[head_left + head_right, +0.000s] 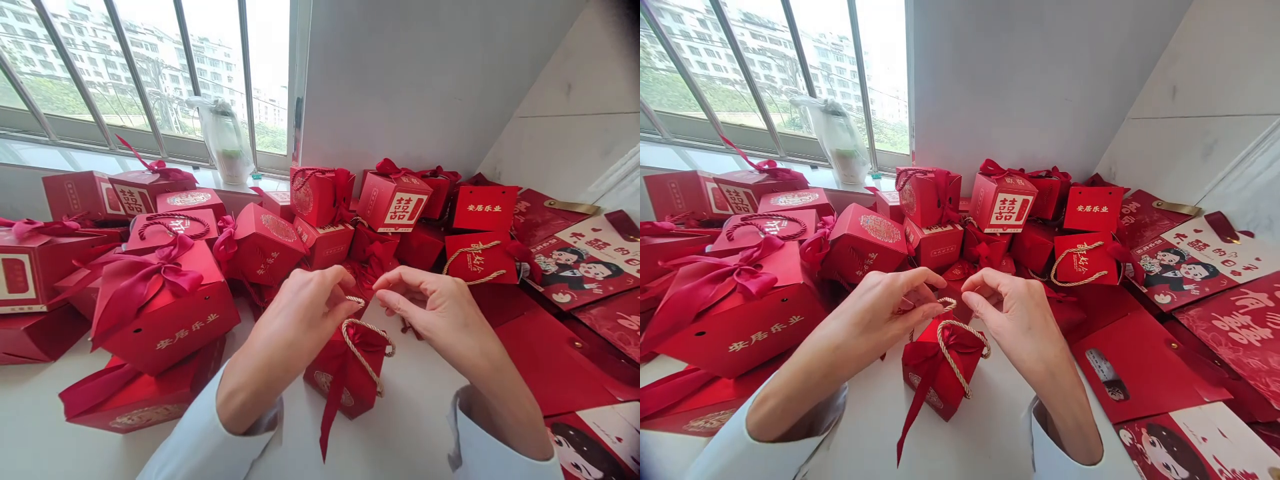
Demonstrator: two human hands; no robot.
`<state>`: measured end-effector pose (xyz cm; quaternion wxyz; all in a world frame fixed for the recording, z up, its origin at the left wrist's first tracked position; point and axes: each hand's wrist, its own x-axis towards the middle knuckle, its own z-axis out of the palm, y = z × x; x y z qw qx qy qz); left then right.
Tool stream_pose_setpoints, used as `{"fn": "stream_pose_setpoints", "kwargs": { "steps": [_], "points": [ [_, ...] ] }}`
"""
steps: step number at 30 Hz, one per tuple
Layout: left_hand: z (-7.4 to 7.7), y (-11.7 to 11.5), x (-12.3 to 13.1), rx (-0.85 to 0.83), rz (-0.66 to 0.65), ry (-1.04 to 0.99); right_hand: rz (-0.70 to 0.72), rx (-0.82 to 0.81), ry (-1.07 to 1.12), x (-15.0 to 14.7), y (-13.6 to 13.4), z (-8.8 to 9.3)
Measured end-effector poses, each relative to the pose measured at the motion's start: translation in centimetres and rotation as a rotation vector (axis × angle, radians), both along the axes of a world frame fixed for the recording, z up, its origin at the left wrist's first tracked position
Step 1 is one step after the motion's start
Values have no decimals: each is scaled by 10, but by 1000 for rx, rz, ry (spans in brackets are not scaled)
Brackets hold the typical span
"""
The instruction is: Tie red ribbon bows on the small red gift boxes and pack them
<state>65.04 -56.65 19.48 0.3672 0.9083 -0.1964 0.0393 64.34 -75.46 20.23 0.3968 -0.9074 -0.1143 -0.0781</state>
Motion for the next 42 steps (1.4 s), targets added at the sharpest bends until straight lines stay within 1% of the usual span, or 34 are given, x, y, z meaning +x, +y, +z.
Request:
{"fn": "stream_pose_setpoints", "kwargs": {
  "steps": [4,7,10,13,16,17,19,21,25,31,33,36,39,42],
  "points": [
    [6,11,-3,62,80,-32,-1,-3,39,-1,-5,0],
    [6,13,-1,114,72,-35,-3,-21,51,-1,-6,0],
    [2,11,1,179,-14,-45,-11,-43,45,-1,-7,0],
    [-1,6,-1,234,-167,-61,-3,-51,37,-1,-8,2],
    [-3,0,-3,261,-316,-23,-7,-59,38,-2,-9,4],
    [-5,-2,-2,260,-345,-7,-5,-59,43,-3,-9,5],
    [-9,-4,1,263,-357,-1,16,-65,62,-5,-9,7],
    [-14,-6,5,285,-322,-32,64,-119,90,-5,-9,7],
    [-22,-6,11,313,-243,-101,130,-311,195,-2,-12,1],
    [-18,-11,7,367,-182,-65,57,-528,317,10,-19,-18],
    [-18,-11,7,372,-172,-73,82,-537,342,13,-19,-20],
    [-18,-10,8,354,-147,-86,141,-500,337,14,-18,-19],
    [-14,-6,7,325,-33,-55,171,-489,312,12,-17,-15],
    [-10,0,6,359,82,3,170,-494,287,9,-15,-12]
  ]
}}
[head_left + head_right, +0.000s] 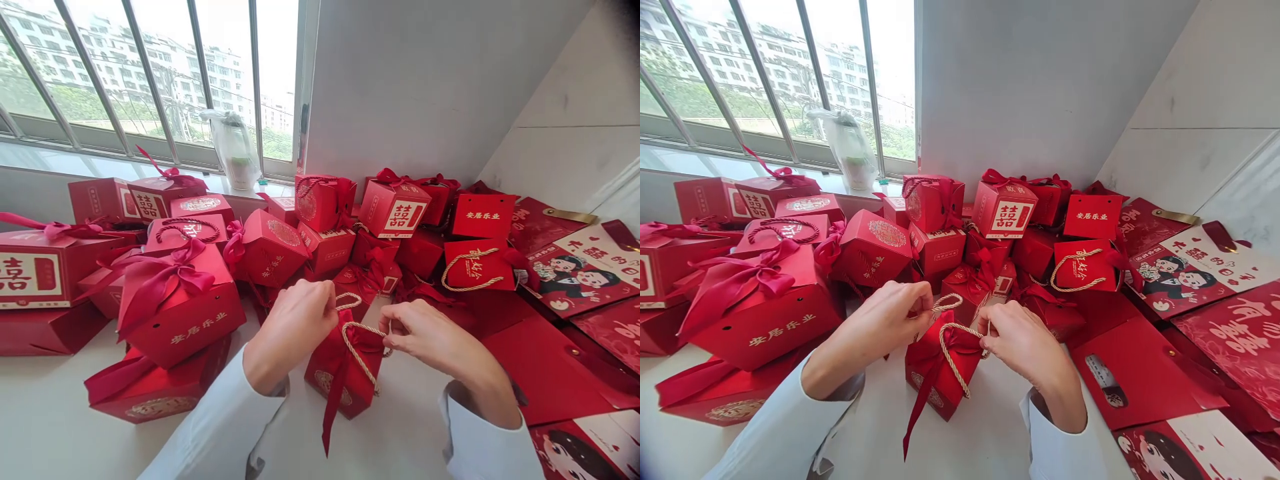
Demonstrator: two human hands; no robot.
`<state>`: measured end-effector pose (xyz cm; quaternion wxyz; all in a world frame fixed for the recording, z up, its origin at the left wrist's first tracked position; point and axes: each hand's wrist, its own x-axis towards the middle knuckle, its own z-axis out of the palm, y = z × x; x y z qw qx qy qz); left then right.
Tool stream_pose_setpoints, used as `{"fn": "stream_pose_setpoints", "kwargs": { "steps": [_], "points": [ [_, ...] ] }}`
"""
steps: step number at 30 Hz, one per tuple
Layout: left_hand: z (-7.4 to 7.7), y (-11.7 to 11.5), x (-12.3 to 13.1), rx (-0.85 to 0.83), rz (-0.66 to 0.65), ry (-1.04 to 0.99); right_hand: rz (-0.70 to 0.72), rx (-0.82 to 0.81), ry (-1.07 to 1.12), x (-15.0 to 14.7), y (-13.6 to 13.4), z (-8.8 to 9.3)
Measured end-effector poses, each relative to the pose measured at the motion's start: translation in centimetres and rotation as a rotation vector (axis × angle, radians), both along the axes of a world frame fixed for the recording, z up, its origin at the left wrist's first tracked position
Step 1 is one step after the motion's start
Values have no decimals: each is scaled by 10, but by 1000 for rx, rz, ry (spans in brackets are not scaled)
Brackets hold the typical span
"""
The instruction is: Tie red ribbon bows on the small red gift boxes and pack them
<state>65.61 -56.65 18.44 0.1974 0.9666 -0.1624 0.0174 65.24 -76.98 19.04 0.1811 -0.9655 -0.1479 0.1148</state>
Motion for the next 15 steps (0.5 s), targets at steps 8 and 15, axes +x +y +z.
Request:
{"fn": "stream_pose_setpoints", "kwargs": {
  "steps": [8,15],
  "points": [
    [0,6,-3,285,139,55,188,72,-21,-2,1,2],
    [-4,17,-11,205,-67,-51,366,140,37,-9,-16,15]
  ]
}}
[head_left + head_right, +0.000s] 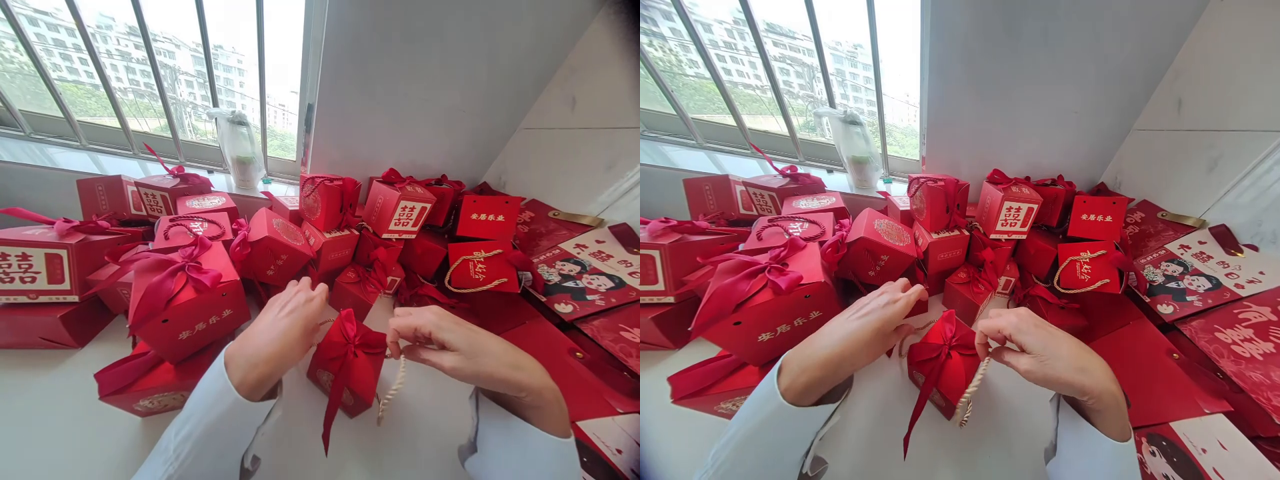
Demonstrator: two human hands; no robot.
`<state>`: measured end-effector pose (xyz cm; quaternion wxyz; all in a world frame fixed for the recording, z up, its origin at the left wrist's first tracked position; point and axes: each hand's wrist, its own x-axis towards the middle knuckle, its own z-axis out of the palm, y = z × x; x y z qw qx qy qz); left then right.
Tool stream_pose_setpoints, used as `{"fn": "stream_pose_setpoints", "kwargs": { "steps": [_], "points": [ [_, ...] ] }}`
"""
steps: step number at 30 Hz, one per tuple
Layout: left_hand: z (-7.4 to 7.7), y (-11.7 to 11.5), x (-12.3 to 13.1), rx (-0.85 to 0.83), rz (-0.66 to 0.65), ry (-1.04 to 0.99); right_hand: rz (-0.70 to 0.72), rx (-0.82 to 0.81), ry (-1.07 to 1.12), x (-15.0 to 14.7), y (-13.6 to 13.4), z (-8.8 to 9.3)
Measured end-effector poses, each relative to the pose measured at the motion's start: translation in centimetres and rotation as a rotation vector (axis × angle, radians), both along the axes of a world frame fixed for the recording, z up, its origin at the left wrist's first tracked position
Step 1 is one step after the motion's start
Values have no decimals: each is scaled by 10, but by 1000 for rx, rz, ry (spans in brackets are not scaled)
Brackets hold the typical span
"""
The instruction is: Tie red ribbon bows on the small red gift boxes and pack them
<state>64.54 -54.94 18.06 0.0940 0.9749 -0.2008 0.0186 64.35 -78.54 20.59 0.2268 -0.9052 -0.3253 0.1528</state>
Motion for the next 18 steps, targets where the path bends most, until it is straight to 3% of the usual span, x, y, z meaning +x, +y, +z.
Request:
{"fn": "stream_pose_setpoints", "kwargs": {
  "steps": [5,8,12,15,18],
  "points": [
    [13,-1,-4,-123,-251,97,-144,-93,-74,-7,-22,5],
    [19,-9,-7,-148,-296,165,-228,-104,-116,-9,-29,4],
    [13,-20,-7,-97,-338,222,-295,-63,-67,-15,-28,5],
    [7,-28,-5,-27,-320,268,-314,-28,-41,-20,-25,7],
    [7,-40,-13,28,-151,318,-332,-15,-59,-20,-27,8]
  ]
}}
